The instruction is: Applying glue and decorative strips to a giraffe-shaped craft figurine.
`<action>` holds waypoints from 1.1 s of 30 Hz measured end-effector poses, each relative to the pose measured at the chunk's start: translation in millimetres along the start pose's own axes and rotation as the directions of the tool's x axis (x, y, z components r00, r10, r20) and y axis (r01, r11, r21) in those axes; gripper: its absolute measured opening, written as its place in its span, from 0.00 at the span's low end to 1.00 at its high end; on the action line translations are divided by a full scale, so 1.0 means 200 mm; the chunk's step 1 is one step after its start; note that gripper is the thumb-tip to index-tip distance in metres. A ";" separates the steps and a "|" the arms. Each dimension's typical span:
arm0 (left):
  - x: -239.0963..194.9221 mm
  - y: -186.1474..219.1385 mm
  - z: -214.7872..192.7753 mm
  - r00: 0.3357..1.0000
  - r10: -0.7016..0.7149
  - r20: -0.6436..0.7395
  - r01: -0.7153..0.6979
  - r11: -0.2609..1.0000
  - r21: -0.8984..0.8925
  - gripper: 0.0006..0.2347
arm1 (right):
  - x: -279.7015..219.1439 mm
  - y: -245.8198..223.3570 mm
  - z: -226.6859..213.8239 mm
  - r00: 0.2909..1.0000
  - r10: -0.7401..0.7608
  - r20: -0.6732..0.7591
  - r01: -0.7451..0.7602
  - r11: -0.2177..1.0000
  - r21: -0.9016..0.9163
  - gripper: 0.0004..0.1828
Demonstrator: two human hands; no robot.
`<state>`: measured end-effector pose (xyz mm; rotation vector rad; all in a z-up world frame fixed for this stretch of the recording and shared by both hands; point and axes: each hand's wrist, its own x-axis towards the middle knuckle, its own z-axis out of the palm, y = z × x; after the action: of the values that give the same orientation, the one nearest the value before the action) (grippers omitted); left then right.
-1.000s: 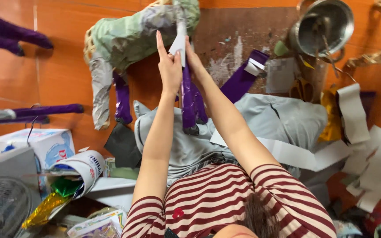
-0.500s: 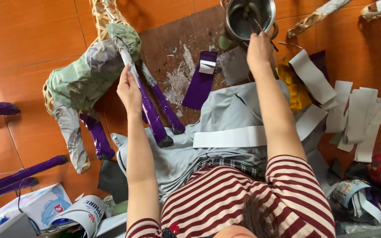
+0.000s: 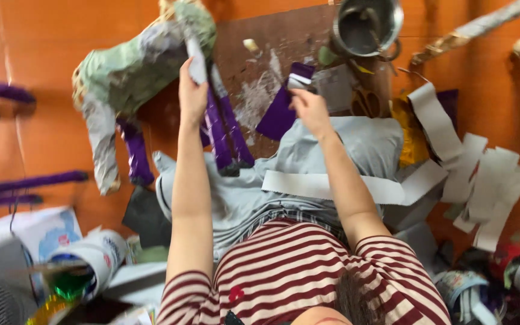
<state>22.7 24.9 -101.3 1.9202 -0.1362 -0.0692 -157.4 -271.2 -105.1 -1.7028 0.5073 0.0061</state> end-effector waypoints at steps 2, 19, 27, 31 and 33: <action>0.06 -0.17 -0.01 0.986 0.077 0.149 -0.002 0.893 -0.450 0.35 | -0.06 -0.17 0.21 0.968 -0.237 0.087 0.240 0.971 -0.023 0.17; 0.04 -0.01 -0.08 0.942 -0.226 0.247 0.328 0.768 -0.549 0.40 | 0.07 -0.37 0.37 0.974 -0.159 0.161 0.184 0.969 -0.162 0.18; 0.02 0.07 -0.05 0.981 -0.024 0.191 0.115 0.869 -0.481 0.44 | 0.22 -0.18 -0.22 0.930 0.215 -0.298 0.114 0.603 0.790 0.11; 0.04 0.07 -0.03 0.949 -0.162 0.271 0.274 0.850 -0.449 0.43 | 0.41 0.20 -0.47 0.920 0.306 -0.244 0.214 0.127 0.969 0.07; 0.06 0.00 0.00 0.947 -0.070 0.312 0.248 0.777 -0.578 0.42 | 0.38 0.16 -0.38 0.923 0.291 -0.251 0.237 0.082 0.968 0.07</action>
<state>34.4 22.8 -100.3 1.2501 -0.1156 -0.4479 -120.2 -371.8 -140.9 -0.1998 0.6112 -0.5800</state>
